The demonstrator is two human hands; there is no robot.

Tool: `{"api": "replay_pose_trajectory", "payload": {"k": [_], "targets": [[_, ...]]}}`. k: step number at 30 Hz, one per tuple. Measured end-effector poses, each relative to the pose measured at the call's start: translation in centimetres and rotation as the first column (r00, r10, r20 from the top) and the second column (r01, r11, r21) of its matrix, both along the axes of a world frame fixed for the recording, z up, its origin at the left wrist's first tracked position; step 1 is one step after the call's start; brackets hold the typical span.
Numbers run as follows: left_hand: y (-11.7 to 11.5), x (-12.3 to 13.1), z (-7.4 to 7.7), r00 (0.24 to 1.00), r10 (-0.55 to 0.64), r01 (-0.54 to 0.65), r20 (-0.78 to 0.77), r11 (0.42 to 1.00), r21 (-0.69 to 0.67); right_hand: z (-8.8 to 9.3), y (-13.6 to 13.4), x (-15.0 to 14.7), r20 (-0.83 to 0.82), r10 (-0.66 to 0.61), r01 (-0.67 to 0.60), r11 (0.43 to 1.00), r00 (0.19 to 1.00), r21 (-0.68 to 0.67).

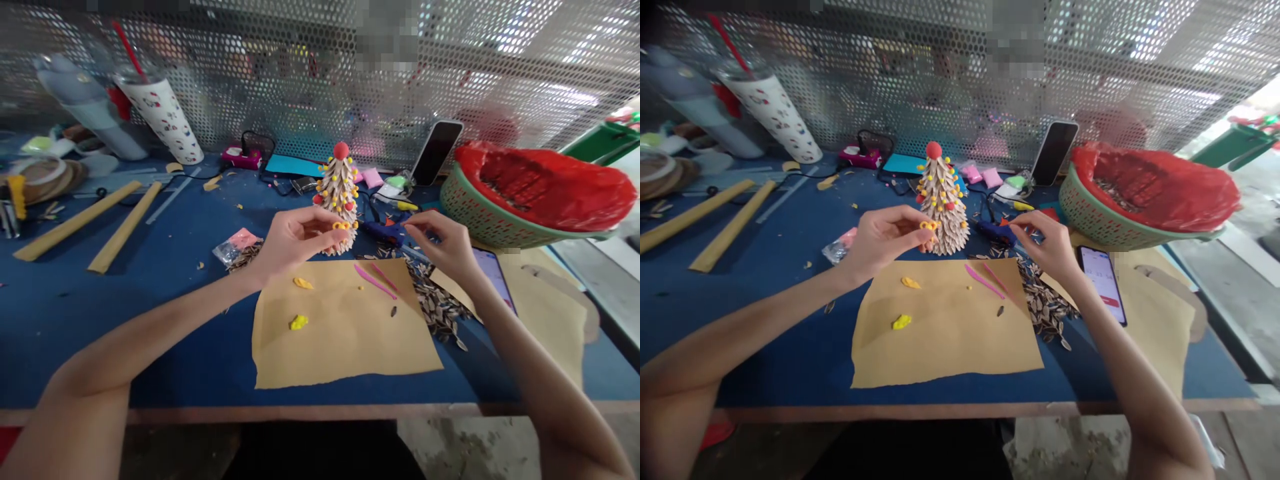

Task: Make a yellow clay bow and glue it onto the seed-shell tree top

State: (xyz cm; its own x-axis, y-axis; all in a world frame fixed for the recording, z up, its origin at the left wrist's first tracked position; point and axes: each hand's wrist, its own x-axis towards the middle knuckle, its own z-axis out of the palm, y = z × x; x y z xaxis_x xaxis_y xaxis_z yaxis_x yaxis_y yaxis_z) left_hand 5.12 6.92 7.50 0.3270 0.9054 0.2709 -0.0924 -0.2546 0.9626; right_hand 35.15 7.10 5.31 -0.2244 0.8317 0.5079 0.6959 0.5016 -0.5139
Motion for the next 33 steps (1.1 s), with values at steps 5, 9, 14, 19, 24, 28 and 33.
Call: {"api": "replay_pose_trajectory", "payload": {"k": [5,9,14,19,24,28,33], "targets": [[2.6,-1.0,1.0,0.983,0.178,-0.155,-0.042,0.933,0.323,-0.1,0.6,-0.4,0.013,0.011,-0.011,1.000,1.000,0.016],[5.5,-1.1,1.8,0.955,0.287,-0.228,-0.070,0.867,0.443,0.2,0.7,-2.1,0.061,0.091,-0.093,0.995,0.994,0.036],[7.7,-0.5,2.0,0.969,0.245,-0.203,-0.042,0.877,0.435,0.5,0.5,-3.1,0.064,0.128,-0.132,0.989,0.990,0.073],[7.3,-0.1,2.3,0.980,0.200,-0.175,-0.025,0.906,0.385,0.6,0.2,-2.5,0.049,0.114,-0.117,0.992,0.992,0.044],[7.0,0.3,2.4,0.985,0.168,-0.143,-0.036,0.922,0.361,0.4,0.4,-1.5,0.029,0.086,-0.087,0.996,0.996,0.035],[7.2,0.2,2.2,0.986,0.163,-0.133,-0.041,0.907,0.399,0.3,0.5,-0.9,0.023,0.074,-0.075,0.996,0.997,0.042],[7.3,-0.3,2.4,0.980,0.188,-0.143,-0.065,0.892,0.428,0.4,0.7,-0.3,0.037,0.055,-0.057,0.997,0.998,0.057]]}}
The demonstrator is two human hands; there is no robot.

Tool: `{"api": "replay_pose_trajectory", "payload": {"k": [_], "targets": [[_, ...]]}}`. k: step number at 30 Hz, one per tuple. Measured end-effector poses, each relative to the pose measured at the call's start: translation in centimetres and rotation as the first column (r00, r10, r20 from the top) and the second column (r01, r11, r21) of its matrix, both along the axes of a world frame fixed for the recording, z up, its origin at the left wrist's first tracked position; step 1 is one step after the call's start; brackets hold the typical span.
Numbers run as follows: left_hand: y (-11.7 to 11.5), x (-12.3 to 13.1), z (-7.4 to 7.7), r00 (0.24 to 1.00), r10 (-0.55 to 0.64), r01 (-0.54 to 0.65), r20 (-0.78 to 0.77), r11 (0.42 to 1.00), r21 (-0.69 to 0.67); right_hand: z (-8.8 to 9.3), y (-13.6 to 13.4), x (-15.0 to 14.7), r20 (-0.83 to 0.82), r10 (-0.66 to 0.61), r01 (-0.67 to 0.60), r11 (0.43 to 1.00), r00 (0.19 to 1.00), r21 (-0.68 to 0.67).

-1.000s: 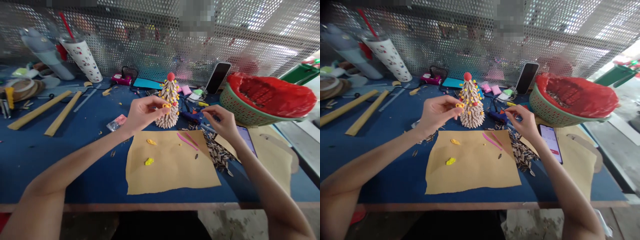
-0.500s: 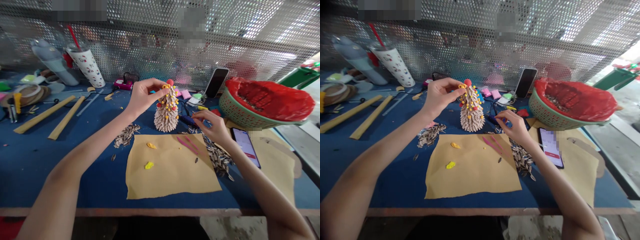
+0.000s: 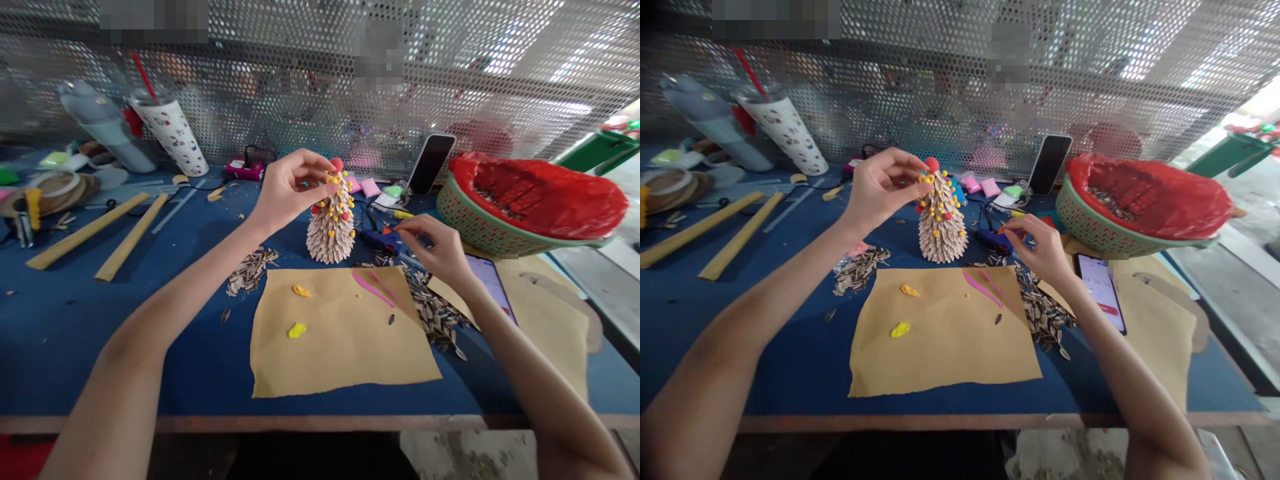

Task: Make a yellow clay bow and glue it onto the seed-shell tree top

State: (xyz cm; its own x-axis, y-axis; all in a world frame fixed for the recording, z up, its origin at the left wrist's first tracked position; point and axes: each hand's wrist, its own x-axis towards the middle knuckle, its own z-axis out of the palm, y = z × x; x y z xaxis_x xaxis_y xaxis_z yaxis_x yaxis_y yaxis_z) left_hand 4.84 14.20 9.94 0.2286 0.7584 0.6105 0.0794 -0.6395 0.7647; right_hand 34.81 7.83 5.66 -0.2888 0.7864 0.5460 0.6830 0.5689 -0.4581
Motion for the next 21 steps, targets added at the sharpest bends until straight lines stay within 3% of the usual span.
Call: {"api": "replay_pose_trajectory", "payload": {"k": [6,12,21], "targets": [[0.1,0.0,0.7,0.999,0.020,-0.021,-0.047,1.000,-0.014,-0.1,1.1,1.3,0.162,-0.008,-0.008,0.995,0.987,0.098],[0.6,0.1,0.8,0.999,0.005,-0.005,-0.049,1.000,0.009,-1.0,2.1,2.6,0.463,-0.001,-0.075,0.987,0.886,0.145],[-0.7,-0.8,-0.2,0.999,0.006,-0.004,-0.052,0.999,0.039,-1.4,2.3,3.0,0.589,-0.018,-0.080,0.987,0.808,0.139]]}}
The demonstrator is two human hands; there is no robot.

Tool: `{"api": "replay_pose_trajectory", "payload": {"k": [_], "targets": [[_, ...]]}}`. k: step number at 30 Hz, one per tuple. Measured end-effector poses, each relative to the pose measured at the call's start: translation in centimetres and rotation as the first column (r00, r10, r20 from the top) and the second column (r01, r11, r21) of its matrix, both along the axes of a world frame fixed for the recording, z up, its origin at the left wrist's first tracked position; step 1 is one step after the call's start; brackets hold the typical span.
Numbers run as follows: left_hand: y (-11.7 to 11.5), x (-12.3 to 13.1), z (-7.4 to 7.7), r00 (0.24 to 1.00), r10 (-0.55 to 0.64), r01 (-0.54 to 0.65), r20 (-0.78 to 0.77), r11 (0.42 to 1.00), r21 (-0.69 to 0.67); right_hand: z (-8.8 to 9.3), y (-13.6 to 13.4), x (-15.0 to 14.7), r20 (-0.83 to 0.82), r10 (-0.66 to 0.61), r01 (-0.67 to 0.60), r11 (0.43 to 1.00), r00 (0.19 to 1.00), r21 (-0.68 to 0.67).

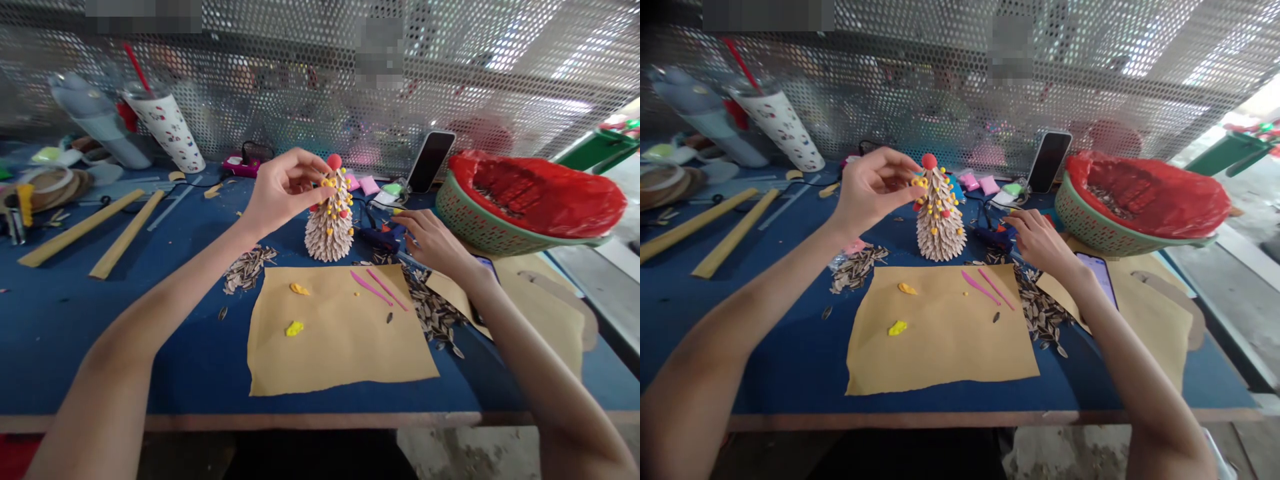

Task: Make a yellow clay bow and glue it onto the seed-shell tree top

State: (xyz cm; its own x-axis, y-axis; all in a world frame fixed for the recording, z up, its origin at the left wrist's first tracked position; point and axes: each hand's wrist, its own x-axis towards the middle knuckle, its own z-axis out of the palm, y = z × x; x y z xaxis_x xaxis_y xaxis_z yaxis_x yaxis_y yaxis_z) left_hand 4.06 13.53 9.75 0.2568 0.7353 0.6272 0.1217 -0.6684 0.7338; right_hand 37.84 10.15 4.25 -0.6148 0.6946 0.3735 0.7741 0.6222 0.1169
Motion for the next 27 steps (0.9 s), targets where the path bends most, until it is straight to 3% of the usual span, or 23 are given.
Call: {"api": "replay_pose_trajectory", "payload": {"k": [6,20,27], "targets": [[-1.7,-0.6,-0.9,0.999,-0.008,0.003,-0.041,0.994,-0.107,-0.4,0.5,-0.1,0.017,-0.003,0.003,1.000,1.000,-0.015],[-2.3,-0.7,-1.7,0.997,-0.066,0.055,-0.036,0.966,-0.254,-1.2,1.9,-0.3,0.132,0.083,-0.076,0.995,0.988,-0.059],[-3.0,-0.5,-2.4,0.989,-0.121,0.096,-0.084,0.960,-0.261,-0.6,3.0,0.6,0.203,0.110,-0.064,0.973,0.973,-0.220]]}}
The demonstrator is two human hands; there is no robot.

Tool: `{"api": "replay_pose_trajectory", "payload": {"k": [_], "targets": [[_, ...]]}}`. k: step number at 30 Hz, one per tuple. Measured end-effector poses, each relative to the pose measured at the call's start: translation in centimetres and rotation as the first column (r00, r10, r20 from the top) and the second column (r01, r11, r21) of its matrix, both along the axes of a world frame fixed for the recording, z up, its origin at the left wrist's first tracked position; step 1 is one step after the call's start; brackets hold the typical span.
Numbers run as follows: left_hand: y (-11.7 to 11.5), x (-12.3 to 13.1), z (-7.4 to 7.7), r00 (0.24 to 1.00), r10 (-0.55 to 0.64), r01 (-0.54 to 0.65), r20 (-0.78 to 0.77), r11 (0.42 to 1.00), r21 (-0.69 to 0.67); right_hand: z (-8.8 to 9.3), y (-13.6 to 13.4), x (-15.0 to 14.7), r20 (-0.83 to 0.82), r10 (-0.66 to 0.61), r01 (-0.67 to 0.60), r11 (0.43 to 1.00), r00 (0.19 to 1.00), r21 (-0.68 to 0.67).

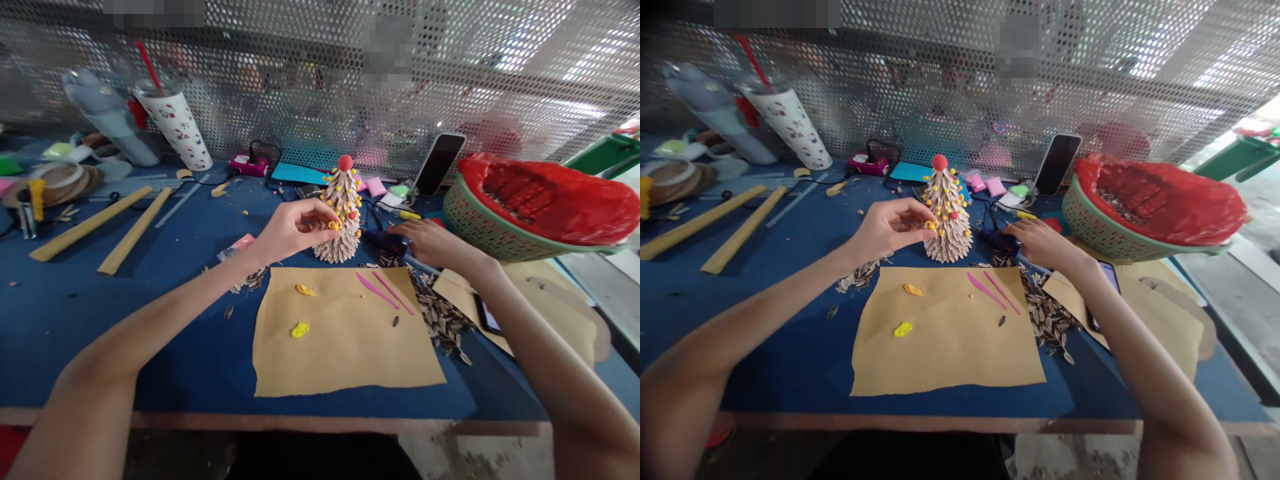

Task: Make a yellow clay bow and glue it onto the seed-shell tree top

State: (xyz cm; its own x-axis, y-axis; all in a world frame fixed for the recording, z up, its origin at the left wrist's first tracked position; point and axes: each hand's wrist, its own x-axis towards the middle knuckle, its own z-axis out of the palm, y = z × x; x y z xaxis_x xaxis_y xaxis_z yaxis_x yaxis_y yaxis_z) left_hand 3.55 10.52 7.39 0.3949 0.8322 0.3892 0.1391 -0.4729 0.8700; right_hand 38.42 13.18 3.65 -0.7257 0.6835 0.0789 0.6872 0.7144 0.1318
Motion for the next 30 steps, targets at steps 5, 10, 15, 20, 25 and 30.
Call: {"api": "replay_pose_trajectory", "payload": {"k": [5,10,15,20,25,30], "targets": [[-0.2,0.3,-0.3,1.000,-0.003,0.003,-0.003,1.000,0.001,0.4,0.7,0.0,0.065,-0.007,0.010,0.999,0.998,-0.040],[-0.3,0.4,-0.6,1.000,-0.014,0.014,-0.006,1.000,0.012,0.3,1.1,0.0,0.132,0.050,-0.054,0.998,0.990,0.029],[-0.4,0.5,-0.6,1.000,-0.009,0.009,-0.025,1.000,0.008,0.3,1.7,0.6,0.165,0.165,-0.172,0.985,0.972,0.032],[-0.4,0.5,-0.2,1.000,-0.002,0.002,-0.009,1.000,-0.004,0.0,2.2,1.3,0.195,0.213,-0.227,0.973,0.957,0.050],[-0.3,0.3,0.0,0.999,-0.032,0.034,0.043,0.999,-0.040,0.5,0.7,1.3,-0.056,0.055,-0.049,0.993,0.997,0.103],[-0.2,0.1,0.0,0.999,-0.039,0.040,0.036,0.999,-0.018,1.5,-2.1,-0.6,-0.519,-0.030,0.111,0.986,0.854,0.125]]}}
